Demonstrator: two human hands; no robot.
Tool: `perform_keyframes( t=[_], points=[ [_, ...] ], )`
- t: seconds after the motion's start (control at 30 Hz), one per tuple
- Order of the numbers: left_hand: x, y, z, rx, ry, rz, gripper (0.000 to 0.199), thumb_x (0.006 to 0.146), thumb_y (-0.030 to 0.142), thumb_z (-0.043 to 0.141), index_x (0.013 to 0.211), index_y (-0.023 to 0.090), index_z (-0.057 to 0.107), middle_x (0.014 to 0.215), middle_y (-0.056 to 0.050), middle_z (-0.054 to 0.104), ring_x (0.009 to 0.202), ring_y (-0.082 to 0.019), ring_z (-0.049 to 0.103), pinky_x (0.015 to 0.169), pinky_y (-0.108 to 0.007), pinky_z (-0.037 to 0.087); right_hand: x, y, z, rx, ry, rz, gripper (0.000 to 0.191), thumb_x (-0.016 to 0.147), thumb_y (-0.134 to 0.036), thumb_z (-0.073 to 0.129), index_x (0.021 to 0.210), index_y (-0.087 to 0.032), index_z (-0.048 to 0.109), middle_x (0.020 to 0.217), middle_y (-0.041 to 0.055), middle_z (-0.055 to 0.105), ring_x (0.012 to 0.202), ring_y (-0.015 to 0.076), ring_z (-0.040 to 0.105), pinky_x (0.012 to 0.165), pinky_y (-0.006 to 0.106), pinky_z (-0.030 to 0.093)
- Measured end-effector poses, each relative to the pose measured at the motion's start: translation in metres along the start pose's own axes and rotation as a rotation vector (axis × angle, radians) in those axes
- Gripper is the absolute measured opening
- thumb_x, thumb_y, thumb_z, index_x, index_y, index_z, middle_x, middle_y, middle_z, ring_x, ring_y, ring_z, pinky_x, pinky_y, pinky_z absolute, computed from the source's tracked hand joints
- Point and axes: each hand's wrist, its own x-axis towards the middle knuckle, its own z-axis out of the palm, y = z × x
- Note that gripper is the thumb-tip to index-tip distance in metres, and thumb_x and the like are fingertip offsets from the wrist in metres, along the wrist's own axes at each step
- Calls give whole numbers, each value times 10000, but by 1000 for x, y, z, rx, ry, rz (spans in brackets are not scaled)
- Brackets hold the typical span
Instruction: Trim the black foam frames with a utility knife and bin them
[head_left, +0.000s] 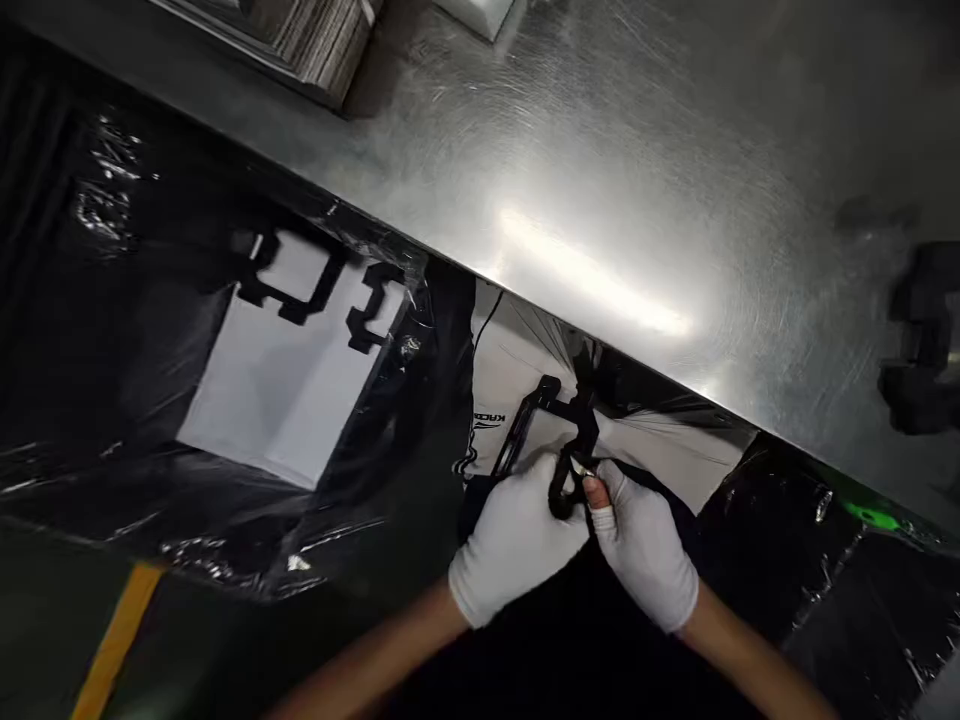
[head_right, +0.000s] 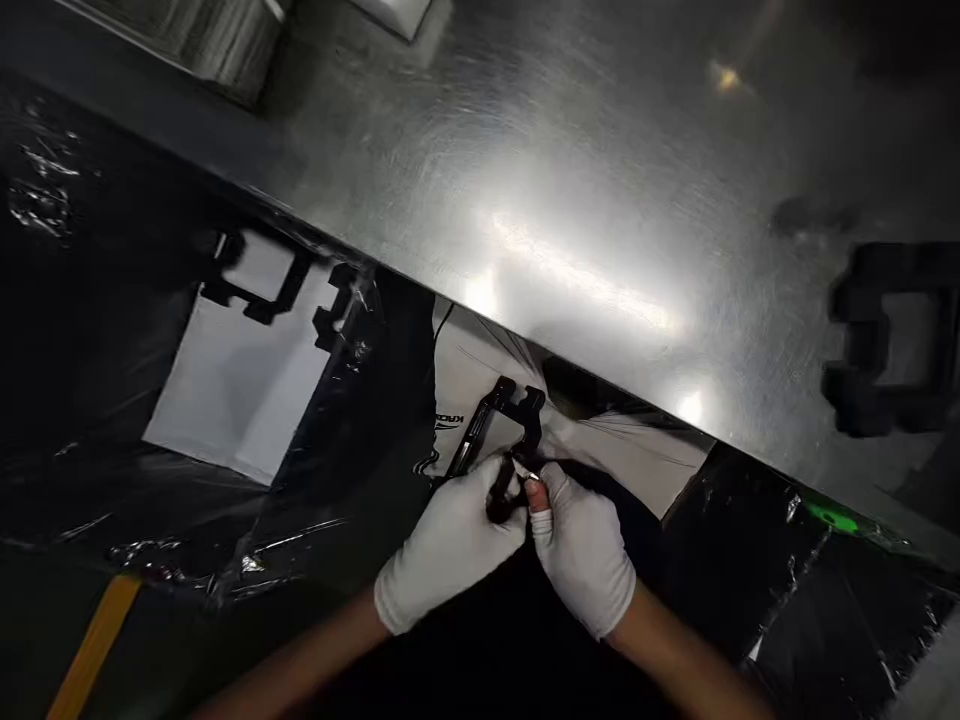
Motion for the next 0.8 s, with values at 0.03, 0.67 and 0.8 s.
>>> perform_keyframes(
  t=[0.03, 0.67, 0.8],
  points=[
    [0, 1, 1, -6, 5, -5, 129, 878, 166, 664, 951, 230, 579, 935, -57, 761, 882, -246, 749, 799, -351, 554, 0, 0, -2, 5, 0, 10, 461, 1129, -591, 333, 950, -239, 571, 788, 18, 703, 673, 192, 655, 674, 290, 450],
    [-4, 0, 12, 628, 158, 75, 257, 919, 412, 620, 970, 176, 708, 640, -67, 719, 592, -334, 739, 563, -413, 496, -4, 6, -11, -244, -101, -21, 492, 1152, -556, 277, 980, -231, 603, 735, -8, 687, 593, 167, 633, 570, 267, 344],
    [-2, 2, 13, 637, 125, 30, 310, 939, 465, 615, 975, 171, 706, 658, -73, 726, 597, -333, 742, 563, -411, 492, -5, 7, -8, -250, -34, 21, 514, 1148, -564, 245, 992, -224, 597, 723, 9, 687, 573, 168, 624, 553, 260, 354]
  ],
)
